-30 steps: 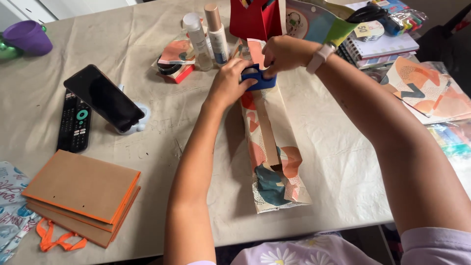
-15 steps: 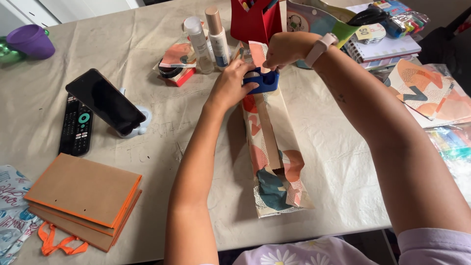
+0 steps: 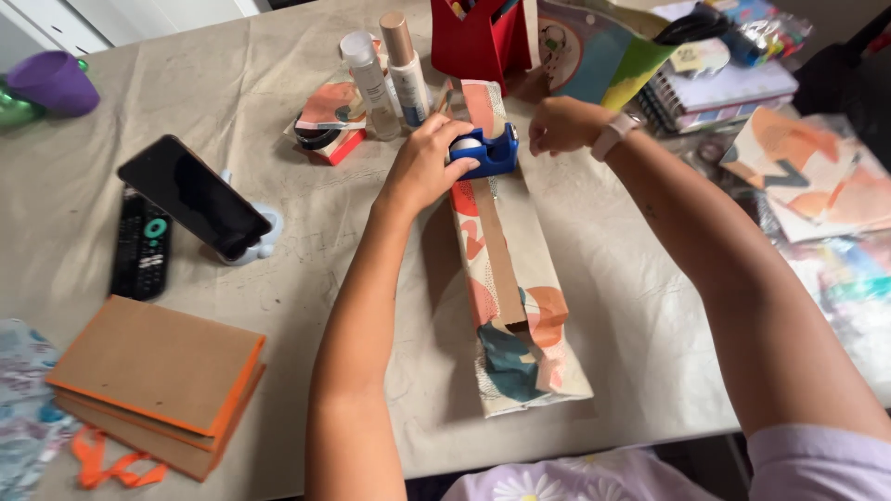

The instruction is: Wrap a rectangular box with decorative paper and secure it with tape

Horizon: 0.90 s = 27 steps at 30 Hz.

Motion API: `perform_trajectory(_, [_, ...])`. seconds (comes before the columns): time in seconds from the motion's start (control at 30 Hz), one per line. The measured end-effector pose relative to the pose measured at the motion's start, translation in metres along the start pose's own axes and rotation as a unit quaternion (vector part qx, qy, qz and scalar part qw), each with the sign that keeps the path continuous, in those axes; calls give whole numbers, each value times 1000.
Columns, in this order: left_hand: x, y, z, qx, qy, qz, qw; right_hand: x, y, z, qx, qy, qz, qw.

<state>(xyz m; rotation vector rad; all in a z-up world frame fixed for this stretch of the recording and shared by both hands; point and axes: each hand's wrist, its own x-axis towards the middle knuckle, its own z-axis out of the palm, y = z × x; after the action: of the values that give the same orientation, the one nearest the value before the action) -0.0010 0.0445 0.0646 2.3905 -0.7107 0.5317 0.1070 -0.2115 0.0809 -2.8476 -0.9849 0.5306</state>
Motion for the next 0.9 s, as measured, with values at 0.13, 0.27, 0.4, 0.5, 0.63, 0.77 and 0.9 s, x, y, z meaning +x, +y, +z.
perform_trajectory(0.13, [5,-1,-4,24,-1,-11,1000,-5,19,5,255,129,-39,957])
perform_trajectory(0.27, [6,10,-5,18,-25,-29,999,-43,6,-15,317,228,-66,918])
perform_trajectory(0.4, [15,19,-9,63,-38,-71,995,-89,-30,-37,314,210,-85,922])
perform_trajectory(0.5, [28,42,-15,-23,79,0,997,-105,-46,-41,288,221,-154,919])
perform_trajectory(0.63, [37,68,-10,-125,69,15,990,-105,-44,-29,223,230,-205,925])
perform_trajectory(0.77, [33,86,-2,-135,101,24,985,-103,-36,-13,246,184,-142,941])
perform_trajectory(0.9, [27,80,6,-87,107,17,990,-109,-33,-3,283,152,-69,945])
